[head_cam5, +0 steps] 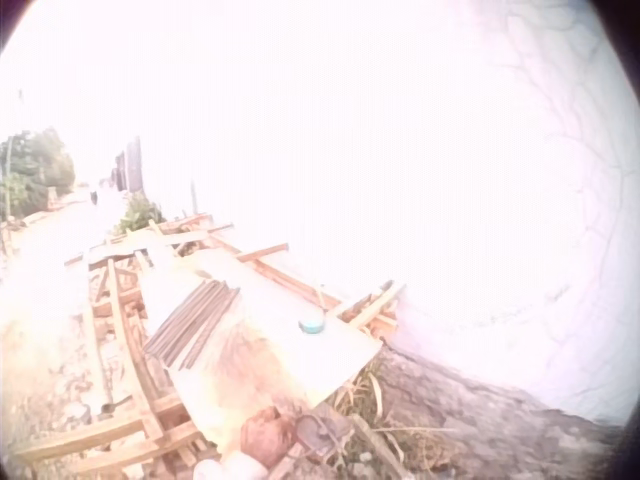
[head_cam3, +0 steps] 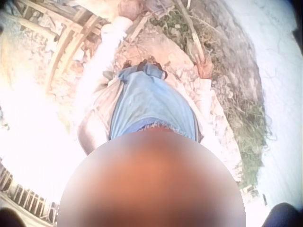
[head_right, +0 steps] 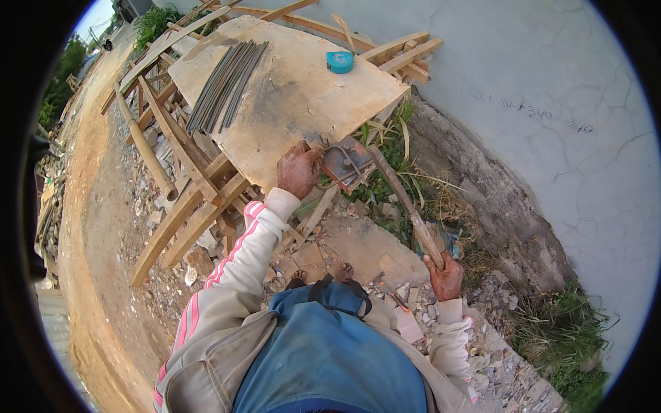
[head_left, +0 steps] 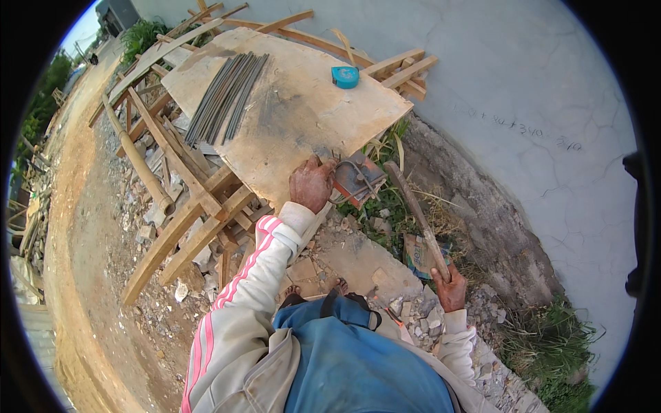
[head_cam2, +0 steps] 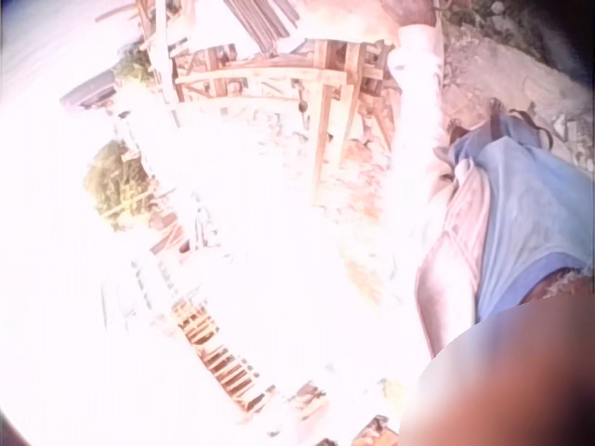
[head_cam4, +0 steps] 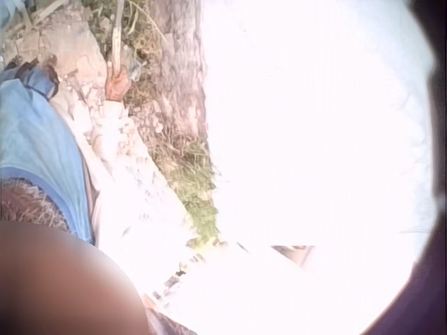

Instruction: The person uses a manual metal cutter to cut thin metal rods into shorter pieces. They repeatedly pick up a rod, position it in the cutter, and squeeze the handles to sever the rod, then place the cut piece aside.

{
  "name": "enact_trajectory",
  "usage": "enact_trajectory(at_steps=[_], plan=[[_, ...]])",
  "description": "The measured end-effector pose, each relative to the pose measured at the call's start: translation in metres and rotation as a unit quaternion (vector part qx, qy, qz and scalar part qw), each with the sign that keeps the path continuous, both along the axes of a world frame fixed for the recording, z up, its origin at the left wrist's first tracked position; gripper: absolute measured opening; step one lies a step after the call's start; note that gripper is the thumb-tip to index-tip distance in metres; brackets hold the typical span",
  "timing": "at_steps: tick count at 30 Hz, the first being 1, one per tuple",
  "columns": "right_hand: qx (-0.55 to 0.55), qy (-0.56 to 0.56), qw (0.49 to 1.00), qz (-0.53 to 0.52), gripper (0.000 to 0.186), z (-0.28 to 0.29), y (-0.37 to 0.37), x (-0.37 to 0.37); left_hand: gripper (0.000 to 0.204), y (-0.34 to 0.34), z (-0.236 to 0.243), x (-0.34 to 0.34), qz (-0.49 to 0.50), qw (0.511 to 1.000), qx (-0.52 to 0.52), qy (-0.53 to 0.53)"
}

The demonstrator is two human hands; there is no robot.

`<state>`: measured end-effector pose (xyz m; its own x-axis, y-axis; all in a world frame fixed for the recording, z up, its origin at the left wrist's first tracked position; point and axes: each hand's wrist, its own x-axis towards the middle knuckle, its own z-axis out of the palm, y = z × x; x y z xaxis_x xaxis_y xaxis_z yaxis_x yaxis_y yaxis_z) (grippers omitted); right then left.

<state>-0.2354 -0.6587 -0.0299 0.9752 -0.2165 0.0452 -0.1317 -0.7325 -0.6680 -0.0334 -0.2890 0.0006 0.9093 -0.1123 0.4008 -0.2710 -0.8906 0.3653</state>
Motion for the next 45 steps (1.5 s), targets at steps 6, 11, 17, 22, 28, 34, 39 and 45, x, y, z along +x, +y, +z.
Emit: enact_trajectory(at_steps=[6,11,17,22,28,34,39,45], plan=[[-0.099,0.086,0.989,0.065,0.035,0.045,-0.040,0.011,0.022,0.000,0.003,0.000,-0.004,1.000,-0.004,0.006],[-0.162,0.114,0.972,0.129,0.034,0.060,-0.053,0.049,0.024,0.000,0.005,-0.002,-0.007,1.000,-0.022,-0.013],[-0.262,0.093,0.947,0.163,0.032,0.061,-0.080,0.094,0.024,-0.001,0.004,-0.001,0.004,1.000,-0.017,0.001],[-0.312,0.046,0.936,0.158,0.022,0.059,-0.095,0.131,0.025,-0.002,0.004,-0.001,0.007,1.000,-0.008,-0.002],[-0.309,0.020,0.935,0.173,0.014,0.066,-0.105,0.155,0.026,-0.003,0.004,-0.003,0.010,1.000,-0.008,-0.011],[-0.336,-0.022,0.921,0.195,0.021,0.062,-0.107,0.165,0.025,-0.002,0.003,-0.002,0.005,1.000,-0.001,-0.003],[-0.327,-0.024,0.923,0.203,0.024,0.054,-0.113,0.176,0.025,-0.001,0.001,-0.001,0.000,1.000,-0.010,-0.018],[-0.337,-0.030,0.916,0.217,0.028,0.065,-0.116,0.195,0.025,-0.001,0.003,-0.001,-0.001,1.000,-0.002,0.005]])
